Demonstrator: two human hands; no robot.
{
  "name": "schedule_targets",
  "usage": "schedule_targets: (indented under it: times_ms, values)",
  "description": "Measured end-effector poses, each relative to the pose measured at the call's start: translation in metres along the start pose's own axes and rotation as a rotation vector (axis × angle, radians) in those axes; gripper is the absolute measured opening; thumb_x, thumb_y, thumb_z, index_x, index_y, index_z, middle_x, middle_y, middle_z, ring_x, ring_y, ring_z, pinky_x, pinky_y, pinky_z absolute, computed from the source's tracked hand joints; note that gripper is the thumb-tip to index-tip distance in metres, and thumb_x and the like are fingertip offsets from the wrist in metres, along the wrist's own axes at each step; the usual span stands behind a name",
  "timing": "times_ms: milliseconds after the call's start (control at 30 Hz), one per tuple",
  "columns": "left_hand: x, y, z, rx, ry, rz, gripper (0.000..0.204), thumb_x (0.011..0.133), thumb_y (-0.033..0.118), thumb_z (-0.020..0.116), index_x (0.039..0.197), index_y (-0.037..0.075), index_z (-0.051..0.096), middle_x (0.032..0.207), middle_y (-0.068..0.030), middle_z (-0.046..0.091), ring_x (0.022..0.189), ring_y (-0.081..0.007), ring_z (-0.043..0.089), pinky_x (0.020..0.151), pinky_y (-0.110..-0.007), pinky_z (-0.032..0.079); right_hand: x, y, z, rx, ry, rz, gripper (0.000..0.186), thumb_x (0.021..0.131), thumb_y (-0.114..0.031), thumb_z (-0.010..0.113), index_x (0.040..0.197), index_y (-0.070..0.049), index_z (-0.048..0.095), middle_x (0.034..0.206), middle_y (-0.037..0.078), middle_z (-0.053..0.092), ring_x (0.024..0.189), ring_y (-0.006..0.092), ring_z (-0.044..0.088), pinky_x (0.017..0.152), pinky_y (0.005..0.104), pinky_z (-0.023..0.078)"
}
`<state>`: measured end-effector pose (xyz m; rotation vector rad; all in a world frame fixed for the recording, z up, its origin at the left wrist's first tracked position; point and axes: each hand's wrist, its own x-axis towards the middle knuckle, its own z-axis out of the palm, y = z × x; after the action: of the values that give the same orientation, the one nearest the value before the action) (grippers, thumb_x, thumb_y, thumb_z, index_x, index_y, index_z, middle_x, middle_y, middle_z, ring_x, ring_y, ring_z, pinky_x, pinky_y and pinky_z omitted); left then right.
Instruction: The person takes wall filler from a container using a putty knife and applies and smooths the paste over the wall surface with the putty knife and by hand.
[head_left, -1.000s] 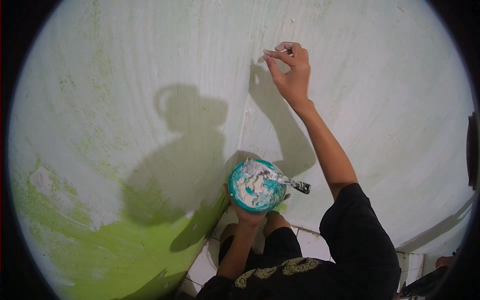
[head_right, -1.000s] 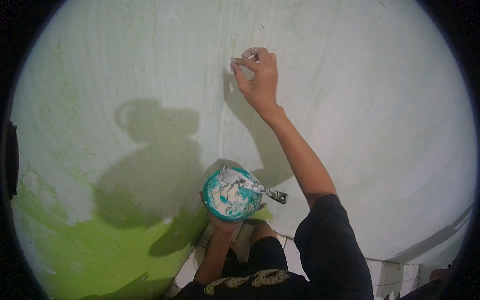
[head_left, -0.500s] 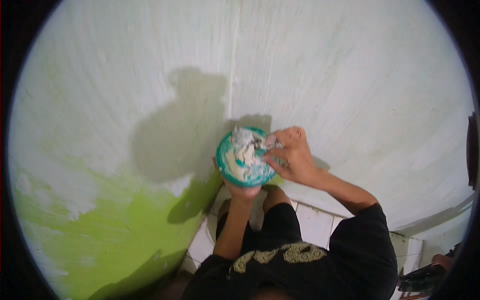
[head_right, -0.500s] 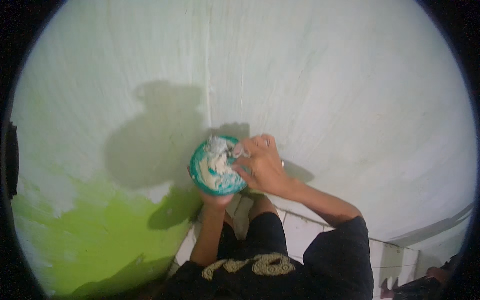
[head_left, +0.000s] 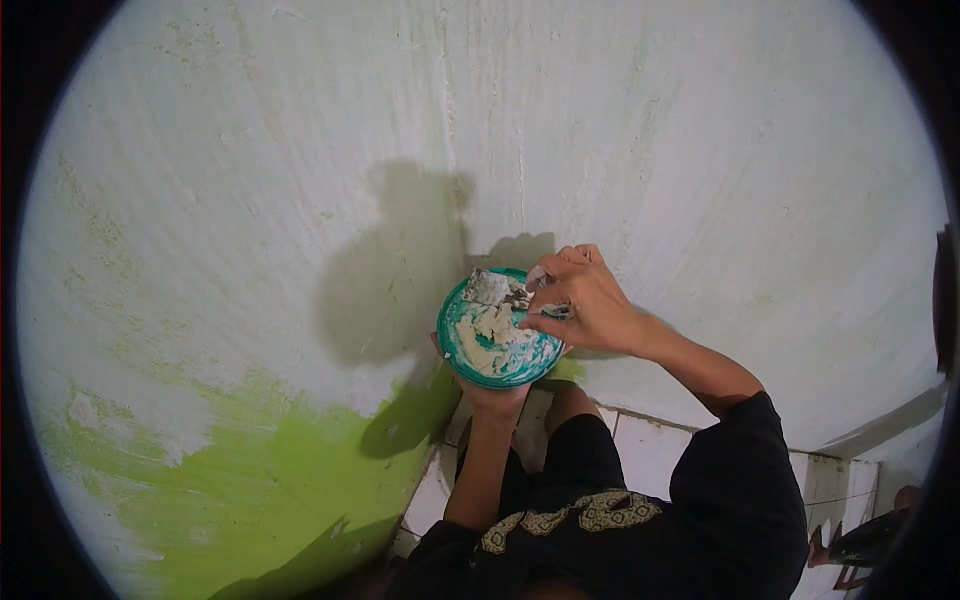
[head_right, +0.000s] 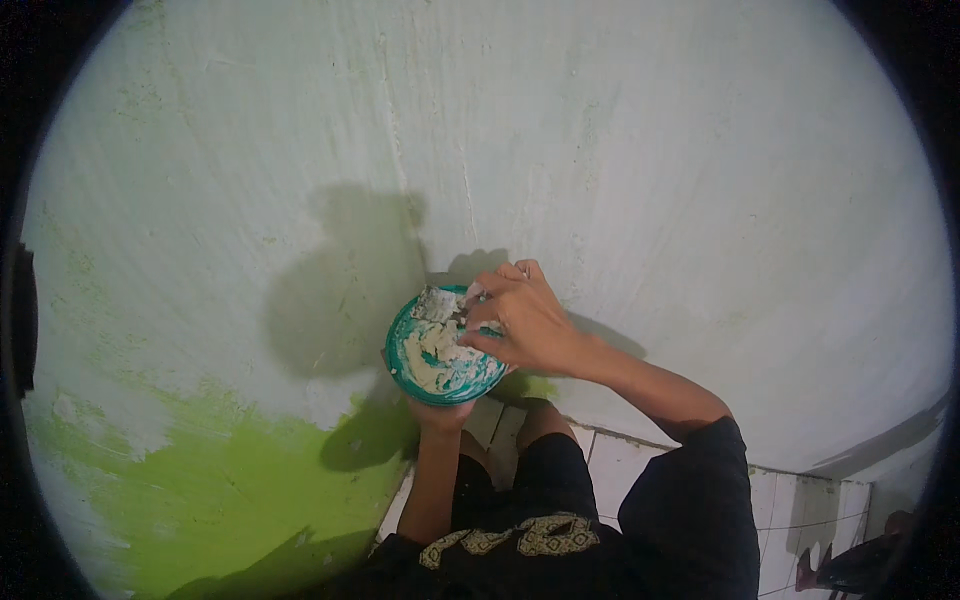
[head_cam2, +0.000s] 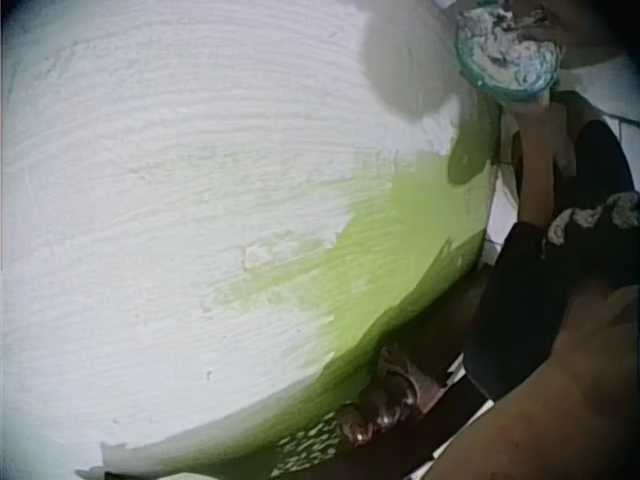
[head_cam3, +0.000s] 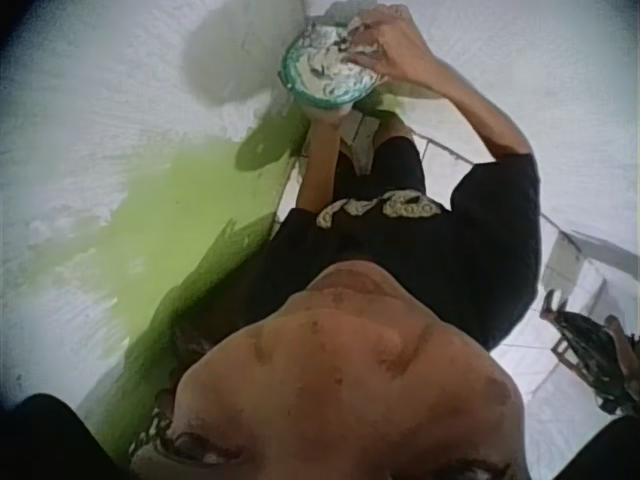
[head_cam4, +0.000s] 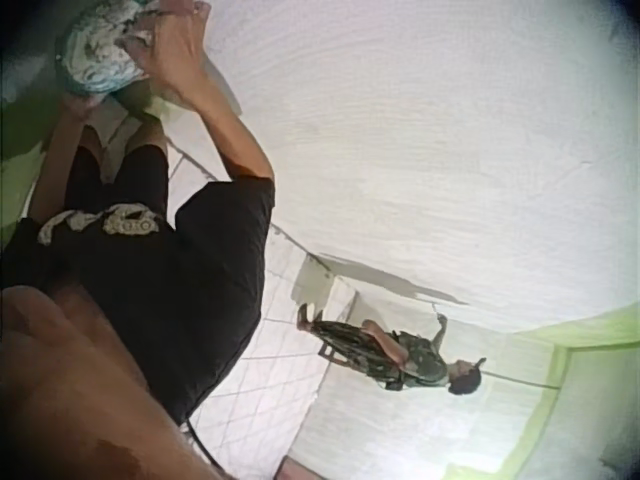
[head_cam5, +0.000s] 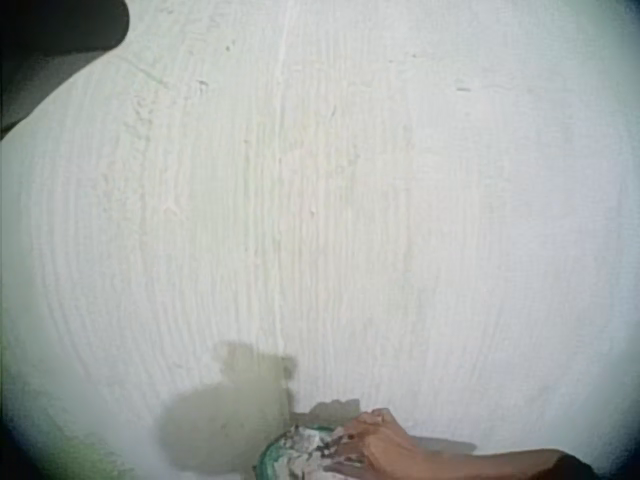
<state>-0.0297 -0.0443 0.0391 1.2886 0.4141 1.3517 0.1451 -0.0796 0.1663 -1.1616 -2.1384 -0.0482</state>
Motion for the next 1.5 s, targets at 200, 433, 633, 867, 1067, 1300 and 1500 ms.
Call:
schedule_targets:
  times_ms: [200, 433, 633, 867, 1067, 1300, 1500]
  values:
    - [0.013, 0.002, -0.005, -1.293, -0.017, -0.357, 0.082, 0.084, 0.077, 0.034, 0.141, 0.019, 0.042, 0.147, -0.0068, 0.040, 0.133, -0.0333, 0.037, 0.111, -0.059, 0.023, -0.001, 0.020, 0.002, 0.150, -0.002, 0.097, 0.014, 0.068, -0.016, 0.079, 0.078, -0.009, 0.070, 0.086, 0.006, 0.066, 0.092, 0.0261, 0.057, 0.092, 0.0394, 0.035]
    - [0.003, 0.020, 0.009, -1.564, 0.003, -0.301, 0.083, 0.084, 0.076, 0.035, 0.143, 0.018, 0.040, 0.149, -0.0076, 0.038, 0.135, -0.0348, 0.035, 0.110, -0.062, 0.021, 0.010, 0.020, -0.007, 0.347, -0.076, 0.186, 0.013, 0.073, -0.014, 0.077, 0.080, -0.005, 0.070, 0.080, 0.011, 0.066, 0.082, 0.0292, 0.061, 0.083, 0.0385, 0.044]
    - [0.006, 0.014, 0.012, -1.276, -0.105, -0.339, 0.084, 0.084, 0.076, 0.038, 0.145, 0.018, 0.036, 0.151, -0.0087, 0.033, 0.137, -0.0365, 0.031, 0.111, -0.064, 0.019, 0.043, 0.026, -0.014, 0.361, 0.186, -0.017, 0.032, 0.088, -0.011, 0.062, 0.119, -0.001, 0.062, 0.092, 0.017, 0.066, 0.080, 0.0241, 0.062, 0.072, 0.0365, 0.049]
    - [0.007, 0.000, 0.001, -0.974, 0.077, -0.325, 0.087, 0.083, 0.075, 0.042, 0.146, 0.015, 0.035, 0.151, -0.0120, 0.032, 0.137, -0.0387, 0.030, 0.112, -0.061, 0.020, 0.136, 0.059, -0.041, 0.251, 0.504, 0.037, 0.053, 0.095, -0.017, 0.048, 0.145, -0.004, 0.034, 0.072, 0.015, 0.059, 0.060, 0.0272, 0.054, 0.065, 0.0387, 0.046]
    - [0.007, -0.004, -0.001, -1.122, 0.056, -0.333, 0.088, 0.084, 0.075, 0.042, 0.146, 0.013, 0.033, 0.152, -0.0136, 0.030, 0.137, -0.0380, 0.030, 0.112, -0.060, 0.021, 0.184, 0.069, -0.048, 0.184, 0.424, 0.092, 0.063, 0.093, -0.014, 0.043, 0.149, -0.004, 0.019, 0.065, 0.016, 0.056, 0.058, 0.0326, 0.052, 0.064, 0.0439, 0.042]
    - [0.003, 0.008, 0.013, -1.433, -0.054, -0.321, 0.086, 0.085, 0.074, 0.041, 0.146, 0.014, 0.033, 0.152, -0.0136, 0.030, 0.137, -0.0377, 0.030, 0.111, -0.061, 0.022, 0.210, 0.071, -0.044, 0.069, 0.454, 0.067, 0.071, 0.089, -0.011, 0.043, 0.150, 0.000, 0.008, 0.062, 0.018, 0.057, 0.059, 0.0360, 0.054, 0.064, 0.0472, 0.044]
    - [0.001, -0.007, 0.003, -1.175, 0.115, -0.315, 0.084, 0.086, 0.073, 0.039, 0.146, 0.014, 0.033, 0.151, -0.0135, 0.031, 0.137, -0.0375, 0.031, 0.111, -0.060, 0.023, 0.218, 0.065, -0.061, -0.199, 0.396, 0.145, 0.074, 0.087, -0.011, 0.044, 0.148, 0.005, 0.006, 0.062, 0.019, 0.057, 0.057, 0.0369, 0.054, 0.060, 0.0489, 0.045]
